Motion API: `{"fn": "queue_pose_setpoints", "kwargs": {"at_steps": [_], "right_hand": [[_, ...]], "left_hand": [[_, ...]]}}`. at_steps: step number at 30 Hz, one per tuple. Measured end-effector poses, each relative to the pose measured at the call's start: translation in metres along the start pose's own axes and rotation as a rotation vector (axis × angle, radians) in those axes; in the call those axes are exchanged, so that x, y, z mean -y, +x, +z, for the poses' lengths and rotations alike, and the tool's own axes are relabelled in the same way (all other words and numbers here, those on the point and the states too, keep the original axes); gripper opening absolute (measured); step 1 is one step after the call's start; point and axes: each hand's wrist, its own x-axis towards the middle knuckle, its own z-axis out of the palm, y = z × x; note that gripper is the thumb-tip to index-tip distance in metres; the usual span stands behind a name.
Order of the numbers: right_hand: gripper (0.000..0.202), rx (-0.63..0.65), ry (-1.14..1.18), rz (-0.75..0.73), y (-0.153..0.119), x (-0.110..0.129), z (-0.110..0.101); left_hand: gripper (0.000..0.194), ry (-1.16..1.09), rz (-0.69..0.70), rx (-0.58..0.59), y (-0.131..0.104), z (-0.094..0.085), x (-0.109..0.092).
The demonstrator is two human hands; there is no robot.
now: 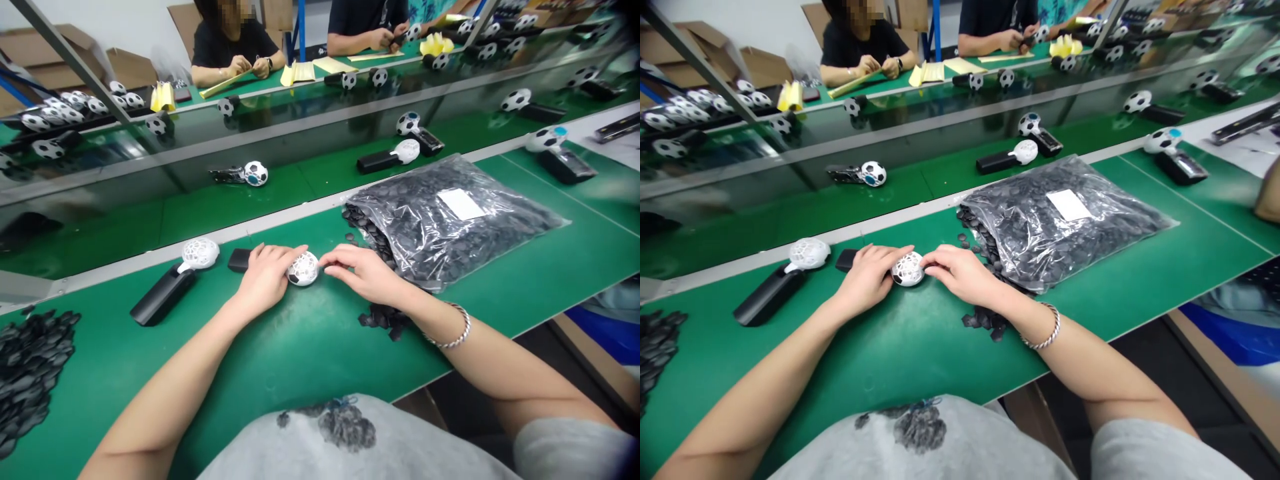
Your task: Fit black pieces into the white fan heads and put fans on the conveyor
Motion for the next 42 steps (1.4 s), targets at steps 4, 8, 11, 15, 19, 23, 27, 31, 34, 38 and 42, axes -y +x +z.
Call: {"fn": "queue_pose_setpoints", "kwargs": {"at_steps": [4, 8, 11, 15, 19, 23, 27, 31, 34, 38, 42], "right_hand": [[0.005, 0.008, 0.125, 0.072, -0.002, -0.005, 0.007], [0.005, 0.022, 0.154, 0.044, -0.001, -0.007, 0.013], [0.005, 0.020, 0.176, 0.031, 0.001, -0.008, 0.019], [0.003, -0.025, 0.178, -0.004, 0.004, -0.011, 0.024], [0.005, -0.032, 0.183, 0.016, 0.006, -0.013, 0.023], [0.009, -0.015, 0.234, 0.068, 0.010, -0.016, 0.024], [0.014, 0.007, 0.281, 0.150, 0.013, -0.016, 0.027], [0.016, 0.071, 0.193, 0.189, 0.017, -0.020, 0.015], [0.012, -0.012, -0.230, 0.246, 0.019, -0.031, -0.004], [0.016, -0.042, -0.769, 0.382, 0.022, -0.046, -0.018], [0.014, 0.021, -0.772, 0.375, 0.024, -0.053, -0.016]], "left_hand": [[0.063, -0.031, 0.014, 0.023, 0.000, -0.003, 0.002], [0.061, -0.093, 0.044, 0.058, 0.000, -0.006, 0.003], [0.066, -0.122, 0.027, 0.051, 0.000, -0.005, 0.001], [0.067, -0.118, -0.055, -0.044, 0.001, 0.000, -0.004], [0.061, -0.118, -0.093, -0.088, 0.002, 0.003, -0.011], [0.056, -0.131, -0.125, -0.103, 0.003, 0.004, -0.014], [0.053, -0.161, -0.125, -0.120, 0.004, 0.006, -0.013], [0.051, -0.166, -0.032, -0.116, 0.002, 0.009, -0.011], [0.060, -0.145, 0.027, -0.087, -0.001, 0.009, -0.009], [0.062, -0.178, 0.080, 0.042, -0.001, -0.002, -0.002], [0.067, -0.316, 0.179, 0.255, -0.001, -0.011, 0.001]]}}
